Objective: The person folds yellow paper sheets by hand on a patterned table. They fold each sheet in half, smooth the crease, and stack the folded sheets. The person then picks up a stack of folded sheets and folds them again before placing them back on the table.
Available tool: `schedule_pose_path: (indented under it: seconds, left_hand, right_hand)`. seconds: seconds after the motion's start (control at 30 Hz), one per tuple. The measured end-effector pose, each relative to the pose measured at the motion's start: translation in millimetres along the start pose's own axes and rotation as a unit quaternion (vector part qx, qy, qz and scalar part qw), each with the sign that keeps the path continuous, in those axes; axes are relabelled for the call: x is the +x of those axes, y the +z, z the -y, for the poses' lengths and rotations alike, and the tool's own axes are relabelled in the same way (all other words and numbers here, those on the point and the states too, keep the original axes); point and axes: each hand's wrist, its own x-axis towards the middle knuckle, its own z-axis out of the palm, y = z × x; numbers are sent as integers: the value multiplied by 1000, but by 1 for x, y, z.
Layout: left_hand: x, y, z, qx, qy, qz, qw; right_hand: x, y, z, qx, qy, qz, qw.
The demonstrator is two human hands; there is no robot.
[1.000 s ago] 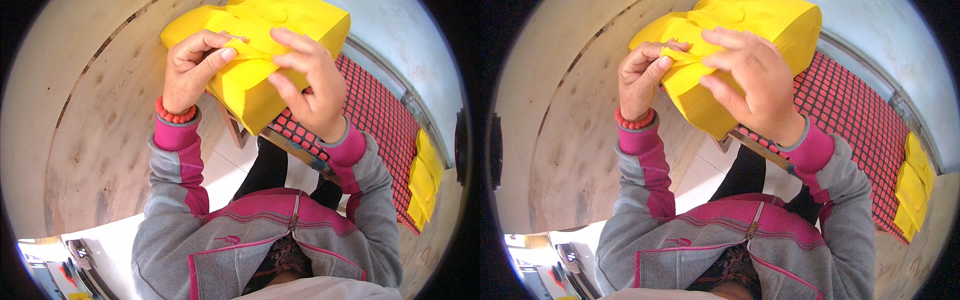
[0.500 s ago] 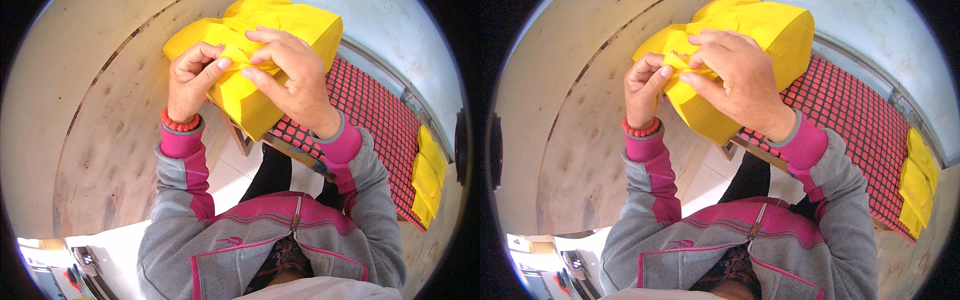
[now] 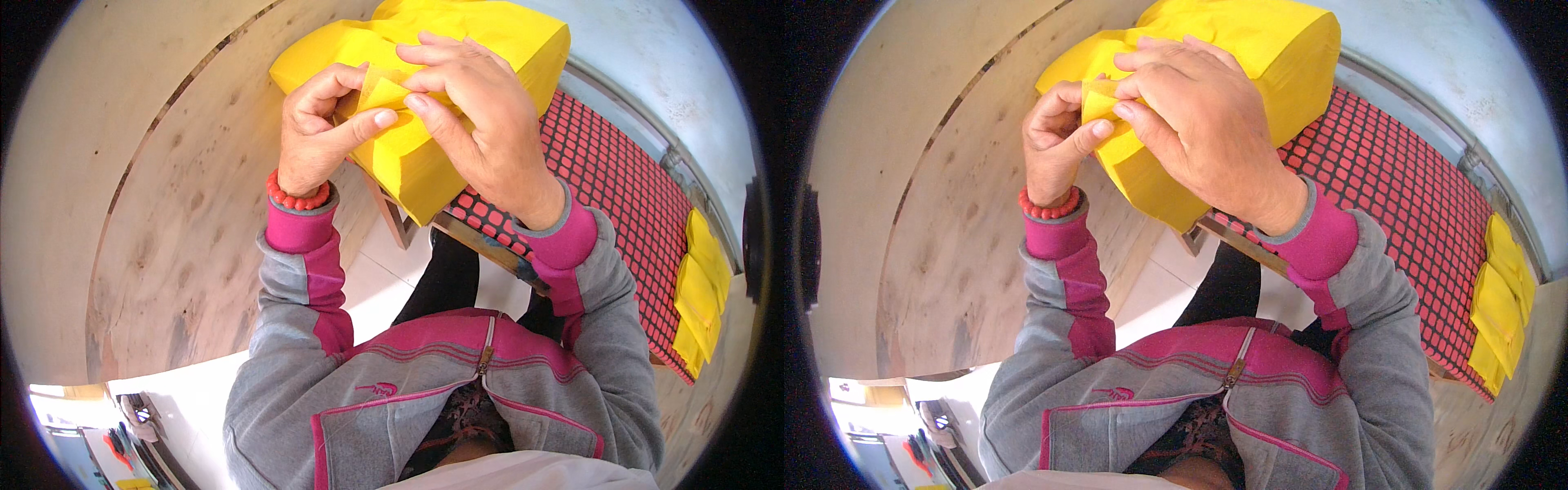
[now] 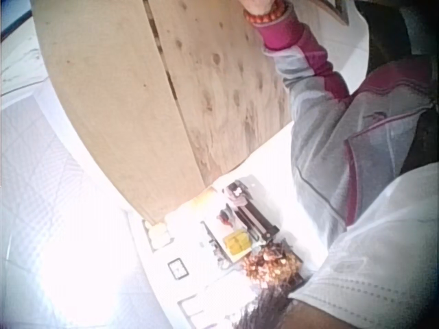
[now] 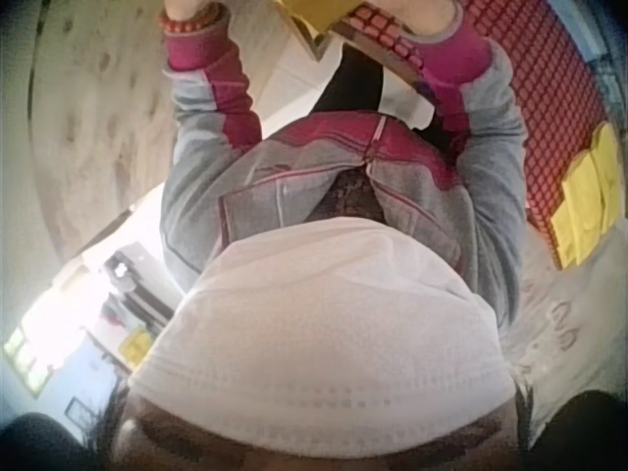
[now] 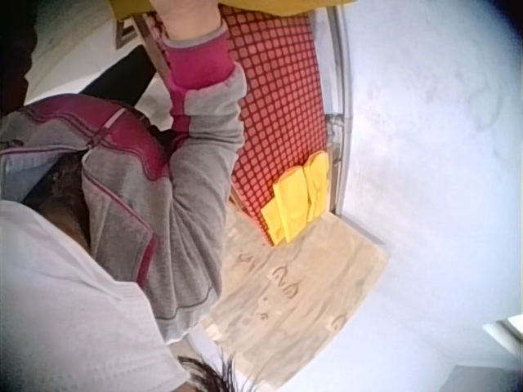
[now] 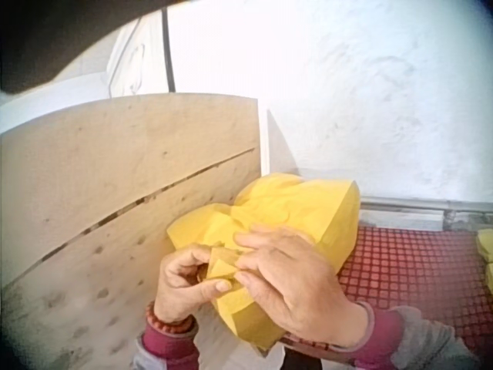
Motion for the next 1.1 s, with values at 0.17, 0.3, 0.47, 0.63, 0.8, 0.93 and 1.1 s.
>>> schedule_pose_path:
  seconds: [0.17,0.3,0.47,0.63,0.8,0.93,1.1]
  left_hand:
    - [1,1,2,8,14,2,1000]
    - [1,-3,2,25,24,20,999]
    - [-1,-6,2,9,14,33,999]
    - [-2,-6,2,20,6,21,1000]
    - [-3,1,1,76,39,-13,996]
    - [-5,9,-1,136,61,-58,987]
    - [-1,19,5,72,137,-118,981]
  right_hand:
    - [-1,3,-1,-4,-17,-1,1000]
    - [-1,5,0,6,-10,-2,1000]
    - [-2,4,2,31,6,-8,999]
    - [-2,6,1,25,-4,-18,1000]
    - [-1,8,-2,12,-29,-58,998]
    - [-2,-4,-1,20,-28,-54,998]
    - [0,-26,-4,63,-52,52,995]
